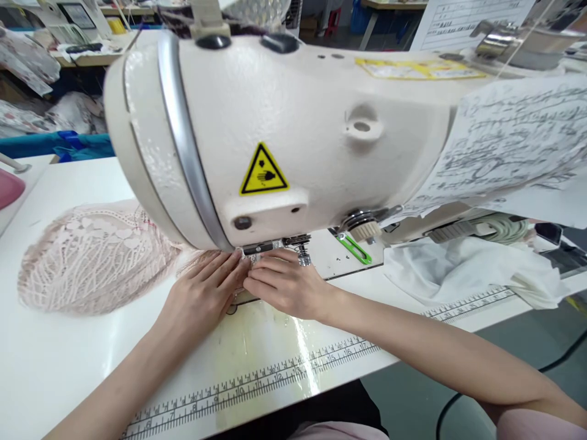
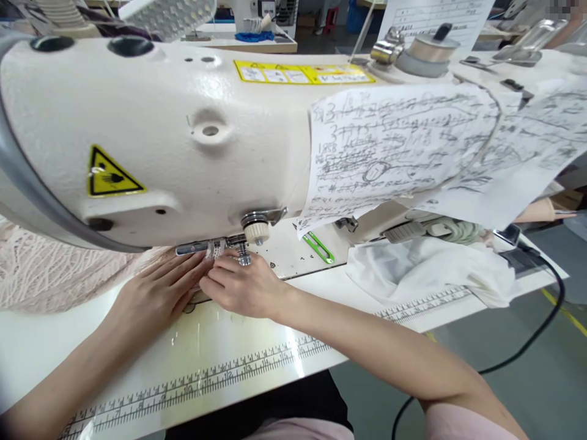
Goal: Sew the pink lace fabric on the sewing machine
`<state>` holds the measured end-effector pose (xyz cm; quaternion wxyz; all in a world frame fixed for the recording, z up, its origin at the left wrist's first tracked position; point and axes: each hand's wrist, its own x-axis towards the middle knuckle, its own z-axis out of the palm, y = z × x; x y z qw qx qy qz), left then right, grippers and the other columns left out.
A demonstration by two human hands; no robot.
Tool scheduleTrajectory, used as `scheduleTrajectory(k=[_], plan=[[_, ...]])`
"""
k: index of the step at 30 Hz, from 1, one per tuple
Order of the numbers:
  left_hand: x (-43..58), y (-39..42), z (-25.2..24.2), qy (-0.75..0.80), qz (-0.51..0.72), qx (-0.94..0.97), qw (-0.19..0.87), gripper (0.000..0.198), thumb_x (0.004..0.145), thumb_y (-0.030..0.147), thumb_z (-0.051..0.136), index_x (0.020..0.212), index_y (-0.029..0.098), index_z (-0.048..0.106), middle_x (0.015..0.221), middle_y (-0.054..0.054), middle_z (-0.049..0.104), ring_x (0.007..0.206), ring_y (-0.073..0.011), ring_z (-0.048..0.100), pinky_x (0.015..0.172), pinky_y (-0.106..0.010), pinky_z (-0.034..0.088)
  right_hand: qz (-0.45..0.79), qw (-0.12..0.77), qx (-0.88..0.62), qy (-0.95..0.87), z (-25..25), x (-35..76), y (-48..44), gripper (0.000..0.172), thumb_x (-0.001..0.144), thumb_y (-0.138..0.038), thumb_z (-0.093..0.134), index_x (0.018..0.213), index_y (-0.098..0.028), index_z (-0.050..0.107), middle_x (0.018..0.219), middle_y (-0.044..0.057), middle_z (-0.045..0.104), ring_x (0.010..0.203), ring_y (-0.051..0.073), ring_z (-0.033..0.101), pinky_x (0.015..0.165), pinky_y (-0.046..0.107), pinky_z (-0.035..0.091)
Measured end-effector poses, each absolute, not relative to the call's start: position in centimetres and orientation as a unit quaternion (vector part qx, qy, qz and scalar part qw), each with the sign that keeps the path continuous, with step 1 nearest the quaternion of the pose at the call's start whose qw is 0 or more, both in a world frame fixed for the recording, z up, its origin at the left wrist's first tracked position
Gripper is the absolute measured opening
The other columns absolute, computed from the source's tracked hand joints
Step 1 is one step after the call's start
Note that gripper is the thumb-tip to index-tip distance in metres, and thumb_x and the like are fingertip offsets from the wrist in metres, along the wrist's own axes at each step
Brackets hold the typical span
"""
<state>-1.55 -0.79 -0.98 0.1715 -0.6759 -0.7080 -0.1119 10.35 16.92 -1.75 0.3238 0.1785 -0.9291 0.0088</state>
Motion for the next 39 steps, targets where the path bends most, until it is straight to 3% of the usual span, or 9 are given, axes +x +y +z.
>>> scheduleTrajectory(k=[5,14,25,39], plan=[[-1.4,-0.6,-1.1,-0.714,-0.105,-0.668,0.18,0.04,0.094,0.02,0.049,0.134,0.015,0.054,0.127,-0.01,0.063,0.115,-0.0256,0.063,0.097,-0.041,0.053,0.013,0.312,0.175,-0.934,-2.0,10.4,17.2,0.025,0.086,0.001,0.048,0.085,-0.017,0.065,0.077,-0.004,0.069,0.082,0.011,0.061,0.077,0.026,0.051],[-0.7,0.0,-1.0,-0.709,-0.075,-0.664,0.225,0.034,0.094,0.02,0.051,0.123,0.006,0.059,0.122,-0.016,0.066,0.107,-0.0273,0.066,0.09,-0.042,0.056,-0.011,0.356,0.143,-0.923,-1.7,10.7,17.7,0.028,0.085,0.003,0.047,0.08,-0.019,0.064,0.077,-0.005,0.066,0.085,0.009,0.059,0.063,0.024,0.039],[-0.2,0.1,-0.9,-0.721,-0.067,-0.655,0.215,0.036,0.093,0.02,0.05,0.125,0.006,0.058,0.124,-0.017,0.064,0.107,-0.029,0.066,0.093,-0.045,0.054,0.009,0.27,0.088,-0.959,-1.3,11.3,17.9,0.031,0.092,-0.002,0.041,0.088,-0.021,0.065,0.095,-0.002,0.07,0.086,0.012,0.059,0.064,0.029,0.034],[0.0,0.4,-0.7,-0.741,-0.065,-0.639,0.194,0.036,0.094,0.022,0.046,0.126,0.009,0.059,0.12,-0.015,0.067,0.106,-0.0296,0.065,0.089,-0.045,0.057,0.06,0.234,0.088,-0.966,-2.0,10.5,19.6,0.029,0.091,-0.005,0.041,0.09,-0.019,0.066,0.093,-0.003,0.073,0.069,0.01,0.058,0.058,0.026,0.033]])
